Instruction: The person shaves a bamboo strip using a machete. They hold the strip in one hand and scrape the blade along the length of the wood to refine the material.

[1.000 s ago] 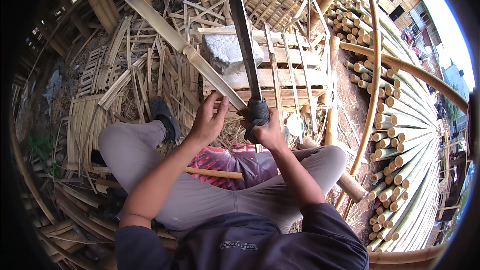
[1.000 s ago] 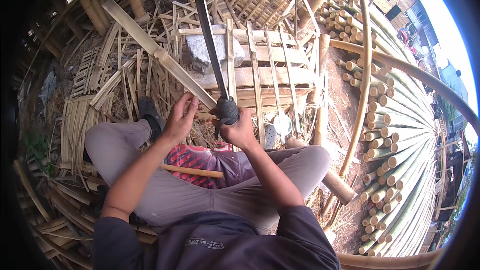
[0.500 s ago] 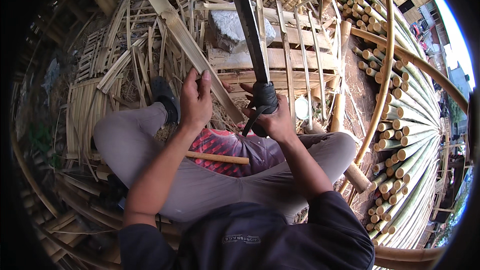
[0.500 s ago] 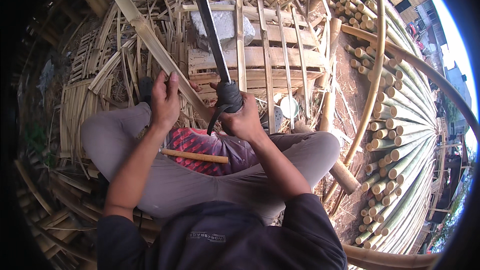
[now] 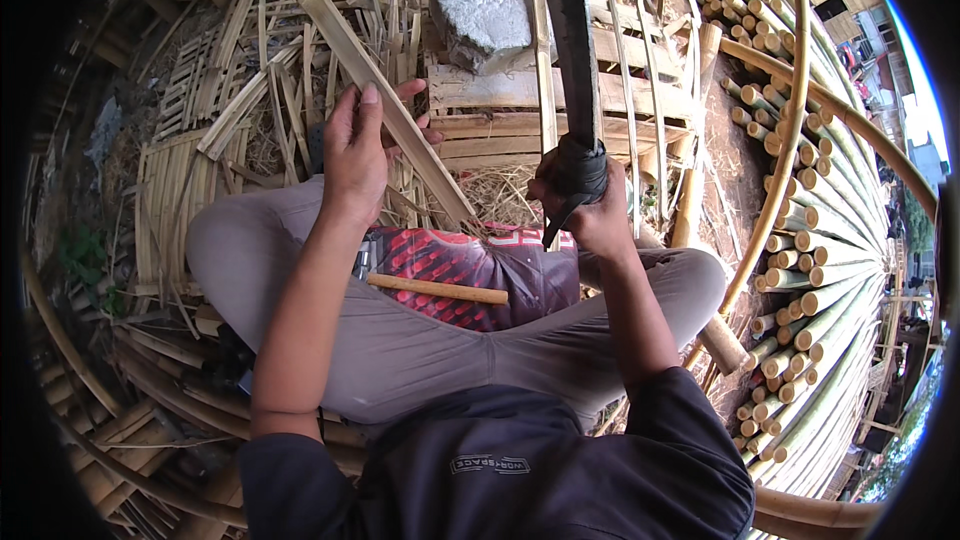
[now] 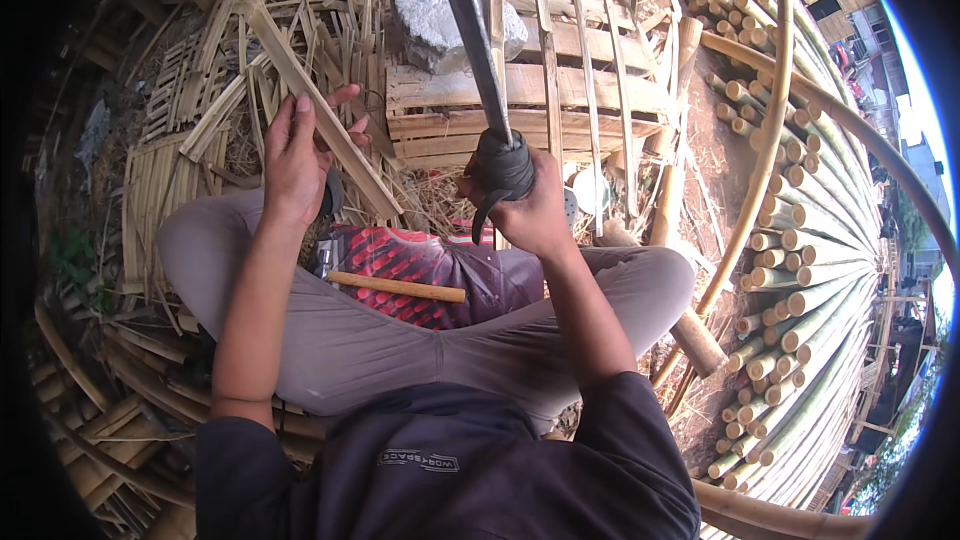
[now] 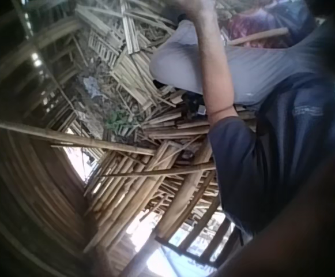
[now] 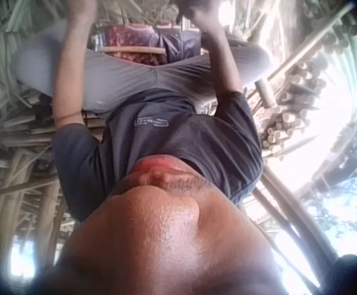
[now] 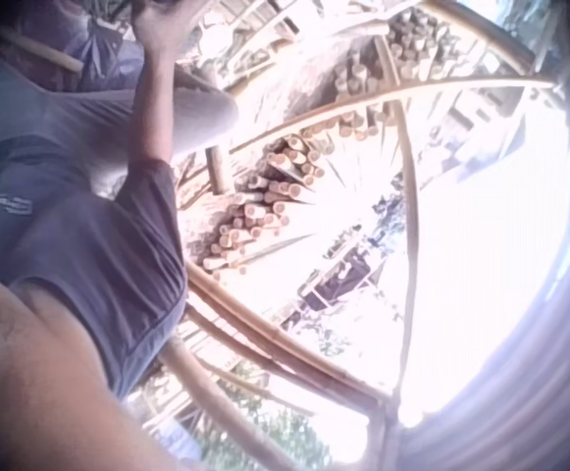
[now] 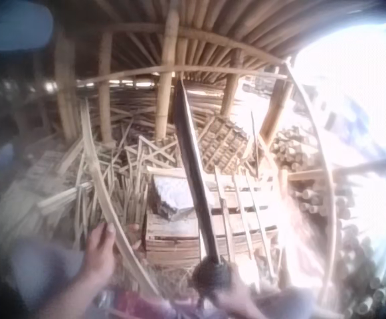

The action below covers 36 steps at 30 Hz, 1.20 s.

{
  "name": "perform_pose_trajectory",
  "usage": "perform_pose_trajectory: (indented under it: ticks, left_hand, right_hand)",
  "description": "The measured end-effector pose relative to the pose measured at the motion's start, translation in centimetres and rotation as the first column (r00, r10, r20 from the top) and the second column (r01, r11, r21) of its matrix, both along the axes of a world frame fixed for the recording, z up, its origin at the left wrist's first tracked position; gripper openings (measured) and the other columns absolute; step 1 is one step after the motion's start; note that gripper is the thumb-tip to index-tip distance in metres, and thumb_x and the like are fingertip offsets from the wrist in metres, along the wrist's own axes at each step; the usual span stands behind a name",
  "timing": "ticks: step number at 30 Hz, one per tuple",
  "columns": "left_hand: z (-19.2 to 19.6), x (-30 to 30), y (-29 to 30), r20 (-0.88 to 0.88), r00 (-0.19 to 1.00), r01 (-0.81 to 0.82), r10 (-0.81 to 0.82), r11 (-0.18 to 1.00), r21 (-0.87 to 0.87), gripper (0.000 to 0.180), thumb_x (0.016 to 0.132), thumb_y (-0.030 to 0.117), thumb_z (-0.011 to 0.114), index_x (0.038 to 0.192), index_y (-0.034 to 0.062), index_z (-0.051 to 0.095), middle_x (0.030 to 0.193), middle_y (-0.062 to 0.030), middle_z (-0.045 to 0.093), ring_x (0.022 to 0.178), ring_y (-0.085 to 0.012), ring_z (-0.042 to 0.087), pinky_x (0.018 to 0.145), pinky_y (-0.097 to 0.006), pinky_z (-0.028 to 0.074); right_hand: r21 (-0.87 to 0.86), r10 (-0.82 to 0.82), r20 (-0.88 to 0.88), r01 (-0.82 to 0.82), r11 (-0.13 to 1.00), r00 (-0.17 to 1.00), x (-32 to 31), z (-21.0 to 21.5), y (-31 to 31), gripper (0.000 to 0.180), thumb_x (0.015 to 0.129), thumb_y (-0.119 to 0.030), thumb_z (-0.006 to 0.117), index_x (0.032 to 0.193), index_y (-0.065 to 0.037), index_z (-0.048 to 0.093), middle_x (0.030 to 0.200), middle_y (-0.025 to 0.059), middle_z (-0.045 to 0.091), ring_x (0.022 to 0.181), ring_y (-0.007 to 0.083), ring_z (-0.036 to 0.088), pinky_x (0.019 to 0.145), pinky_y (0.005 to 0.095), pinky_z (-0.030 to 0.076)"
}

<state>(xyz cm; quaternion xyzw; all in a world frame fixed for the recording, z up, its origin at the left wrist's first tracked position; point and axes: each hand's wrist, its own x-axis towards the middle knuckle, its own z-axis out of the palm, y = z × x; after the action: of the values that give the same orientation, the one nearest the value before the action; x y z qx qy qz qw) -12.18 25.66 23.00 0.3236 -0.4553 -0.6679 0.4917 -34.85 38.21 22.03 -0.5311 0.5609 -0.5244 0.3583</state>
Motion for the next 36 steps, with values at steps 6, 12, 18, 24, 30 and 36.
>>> perform_pose_trajectory:
  ticks: [6, 12, 18, 24, 30, 36]
  left_hand:
    - [-0.8, -0.3, -0.3, -0.028, 1.0, -0.002, 0.004, 0.998, 0.066, 0.031, 0.108, 0.031, 0.038, 0.118, 0.0039, 0.05, 0.12, -0.0167, 0.065, 0.099, -0.0275, 0.068, 0.084, -0.037, 0.059]
    - [-1.1, -0.1, -0.2, 0.01, 1.0, 0.0, 0.0, 0.999, 0.039, 0.032, 0.108, 0.031, 0.039, 0.119, 0.0033, 0.05, 0.117, -0.0172, 0.066, 0.1, -0.0246, 0.067, 0.083, -0.037, 0.06]
    - [-1.0, -0.3, 0.1, 0.065, 0.998, 0.022, -0.022, 1.0, -0.001, 0.032, 0.108, 0.031, 0.04, 0.119, 0.003, 0.05, 0.112, -0.0149, 0.067, 0.091, -0.0209, 0.067, 0.082, -0.039, 0.061]
    - [-1.7, -0.9, 0.2, 0.095, 0.994, 0.047, -0.045, 0.999, -0.02, 0.031, 0.108, 0.03, 0.039, 0.114, 0.0027, 0.053, 0.109, -0.0117, 0.068, 0.089, -0.0205, 0.068, 0.08, -0.038, 0.06]
    - [-1.4, -0.7, 0.4, 0.09, 0.993, 0.07, -0.071, 0.997, 0.012, 0.03, 0.108, 0.03, 0.04, 0.112, 0.0032, 0.053, 0.105, -0.0106, 0.069, 0.086, -0.0203, 0.069, 0.079, -0.035, 0.059]
    - [-2.1, -0.7, 0.1, 0.189, 0.982, 0.007, -0.006, 1.0, -0.004, 0.031, 0.107, 0.032, 0.044, 0.109, 0.0024, 0.055, 0.098, -0.0094, 0.07, 0.085, -0.0135, 0.069, 0.072, -0.027, 0.058]
  right_hand:
    - [0.099, 0.195, 0.202, -0.218, 0.971, 0.96, 4.0, -0.9, -0.3, 0.029, 0.08, -0.009, 0.08, 0.103, 0.002, 0.066, 0.091, 0.0069, 0.07, 0.081, 0.0117, 0.065, 0.074, 0.0279, 0.053]
    - [0.197, 0.154, 0.324, -0.226, 0.954, 0.933, 4.0, -0.4, -0.1, 0.033, 0.081, -0.013, 0.08, 0.105, 0.003, 0.066, 0.093, 0.0084, 0.071, 0.083, 0.0136, 0.067, 0.076, 0.029, 0.053]
    - [0.094, 0.181, 0.279, -0.215, 0.972, 0.943, 4.0, -1.4, -0.3, 0.031, 0.079, -0.01, 0.08, 0.103, 0.003, 0.067, 0.091, 0.0072, 0.07, 0.08, 0.0133, 0.065, 0.074, 0.029, 0.053]
    - [0.147, 0.199, 0.153, -0.221, 0.964, 0.968, 4.8, -3.6, 0.1, 0.035, 0.076, -0.004, 0.083, 0.104, 0.002, 0.063, 0.09, 0.0076, 0.069, 0.082, 0.0122, 0.065, 0.075, 0.0288, 0.053]
    - [0.127, 0.124, 0.217, -0.154, 0.98, 0.968, 5.1, -2.3, 0.1, 0.027, 0.075, -0.005, 0.081, 0.096, 0.002, 0.065, 0.081, 0.0044, 0.067, 0.073, 0.0111, 0.063, 0.068, 0.0281, 0.051]
    - [0.119, 0.054, 0.301, -0.093, 0.989, 0.952, 5.1, -3.6, -0.1, 0.023, 0.073, -0.004, 0.08, 0.092, 0.001, 0.067, 0.077, 0.0038, 0.067, 0.069, 0.0111, 0.062, 0.063, 0.0279, 0.049]
